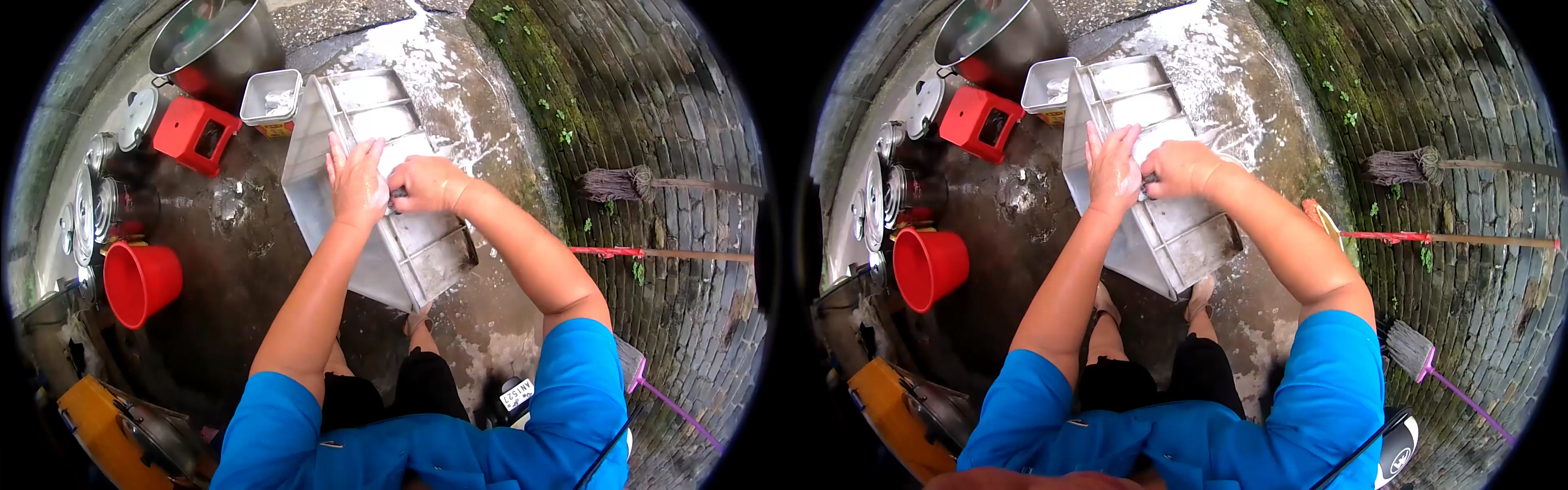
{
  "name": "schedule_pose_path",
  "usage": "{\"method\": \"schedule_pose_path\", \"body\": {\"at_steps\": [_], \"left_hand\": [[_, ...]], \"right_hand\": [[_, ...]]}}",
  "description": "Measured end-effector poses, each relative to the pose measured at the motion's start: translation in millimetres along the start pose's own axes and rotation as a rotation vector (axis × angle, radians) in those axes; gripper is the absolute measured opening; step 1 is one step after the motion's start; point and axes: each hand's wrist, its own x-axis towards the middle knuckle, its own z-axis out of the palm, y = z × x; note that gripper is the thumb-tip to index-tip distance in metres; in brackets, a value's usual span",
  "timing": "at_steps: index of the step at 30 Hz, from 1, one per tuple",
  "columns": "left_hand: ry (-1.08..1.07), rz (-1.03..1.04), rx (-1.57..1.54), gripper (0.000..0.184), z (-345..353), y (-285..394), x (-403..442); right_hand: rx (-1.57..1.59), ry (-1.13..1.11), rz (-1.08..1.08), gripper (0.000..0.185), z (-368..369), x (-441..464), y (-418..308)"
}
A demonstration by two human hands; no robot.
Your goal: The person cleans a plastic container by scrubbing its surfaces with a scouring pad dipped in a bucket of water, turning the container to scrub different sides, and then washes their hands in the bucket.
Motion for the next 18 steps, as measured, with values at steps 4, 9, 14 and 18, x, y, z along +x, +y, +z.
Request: {"method": "schedule_pose_path", "body": {"at_steps": [4, 9, 14, 18], "left_hand": [[-0.011, -0.002, 0.001, 0.053, -2, -6, -1], [-0.042, -0.027, 0.036, 0.055, -5, -4, -9], [-0.048, -0.016, 0.032, 0.056, -2, -1, -9], [-0.068, -0.014, 0.025, 0.059, 0, 6, -1]], "right_hand": [[-0.18, -0.076, 0.19, 0.024, -5, -10, 39], [0.074, 0.198, 0.31, 0.022, -11, -75, 1], [0.064, 0.36, 0.626, 0.014, 61, -81, -52], [0.03, 0.464, 0.697, 0.011, 63, -74, -50]]}}
